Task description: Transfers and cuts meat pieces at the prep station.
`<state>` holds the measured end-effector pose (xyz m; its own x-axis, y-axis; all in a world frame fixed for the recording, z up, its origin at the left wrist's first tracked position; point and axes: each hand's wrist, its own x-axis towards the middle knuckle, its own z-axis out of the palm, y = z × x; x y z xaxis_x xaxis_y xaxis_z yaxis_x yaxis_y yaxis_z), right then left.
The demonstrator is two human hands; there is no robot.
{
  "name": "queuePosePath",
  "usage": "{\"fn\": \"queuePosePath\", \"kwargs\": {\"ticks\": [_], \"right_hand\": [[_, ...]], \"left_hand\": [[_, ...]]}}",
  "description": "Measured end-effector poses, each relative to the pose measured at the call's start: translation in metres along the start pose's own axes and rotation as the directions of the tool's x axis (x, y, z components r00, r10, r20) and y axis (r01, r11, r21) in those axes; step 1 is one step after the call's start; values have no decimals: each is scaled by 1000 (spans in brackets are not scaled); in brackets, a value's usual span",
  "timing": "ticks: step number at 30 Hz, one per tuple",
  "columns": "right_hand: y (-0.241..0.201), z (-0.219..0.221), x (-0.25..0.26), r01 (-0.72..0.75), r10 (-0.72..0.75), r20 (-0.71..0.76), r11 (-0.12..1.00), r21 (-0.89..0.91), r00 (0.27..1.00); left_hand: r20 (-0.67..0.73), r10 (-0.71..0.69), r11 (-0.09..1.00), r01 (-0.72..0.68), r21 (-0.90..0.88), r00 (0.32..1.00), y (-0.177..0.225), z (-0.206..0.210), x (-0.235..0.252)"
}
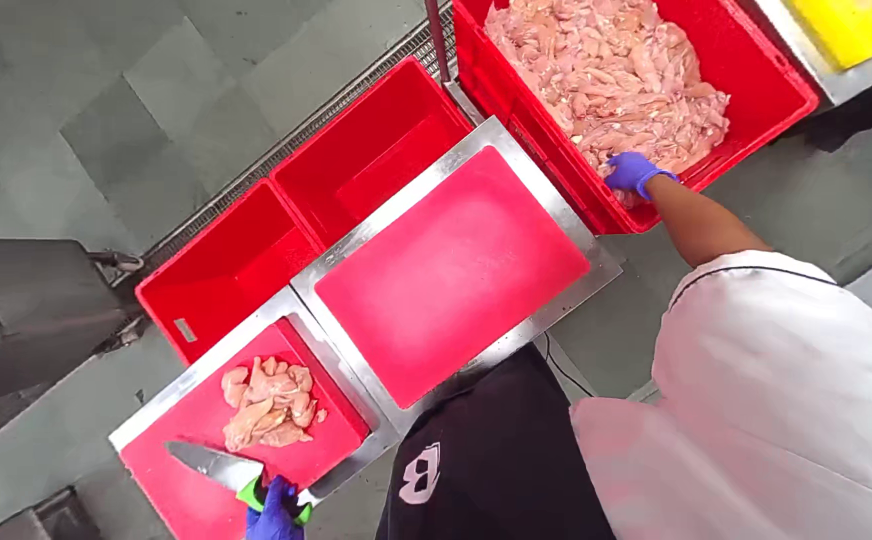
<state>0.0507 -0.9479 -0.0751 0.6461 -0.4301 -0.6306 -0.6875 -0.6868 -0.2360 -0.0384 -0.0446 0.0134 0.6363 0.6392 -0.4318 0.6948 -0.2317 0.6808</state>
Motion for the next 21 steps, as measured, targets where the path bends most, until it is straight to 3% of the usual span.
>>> {"fn": "queuePosePath", "kwargs": {"ticks": [2,5,8,11,14,16,19,21], "right_hand": [[8,-11,-16,-84,115,-107,962,260,988],[0,-27,-51,-109,329,-228,753,650,917],[-26,-43,-88,91,418,-326,491,866,848],[-57,-60,-120,352,397,-456,308,884,797],[-133,-76,-172,556,201,-582,171,813,788],[-210,-68,-213,628,-25,-629,96,773,777],[-330,-16,-266,597,-414,-559,-47,801,718],[-405,29,-298,501,-575,-454,-87,861,681]], "left_hand": [[28,7,1000,-6,-16,1000,-3,-5,4],[127,15,997,-6,-71,992,-7,-14,14],[220,47,992,-20,-122,974,-14,-26,25],[276,96,980,-43,-194,956,-22,-34,34],[324,136,963,-48,-265,936,-30,-34,39],[323,160,946,-52,-319,933,-28,-34,35],[300,157,923,-32,-382,941,-30,-41,34],[281,169,901,-32,-434,945,-31,-36,36]]}}
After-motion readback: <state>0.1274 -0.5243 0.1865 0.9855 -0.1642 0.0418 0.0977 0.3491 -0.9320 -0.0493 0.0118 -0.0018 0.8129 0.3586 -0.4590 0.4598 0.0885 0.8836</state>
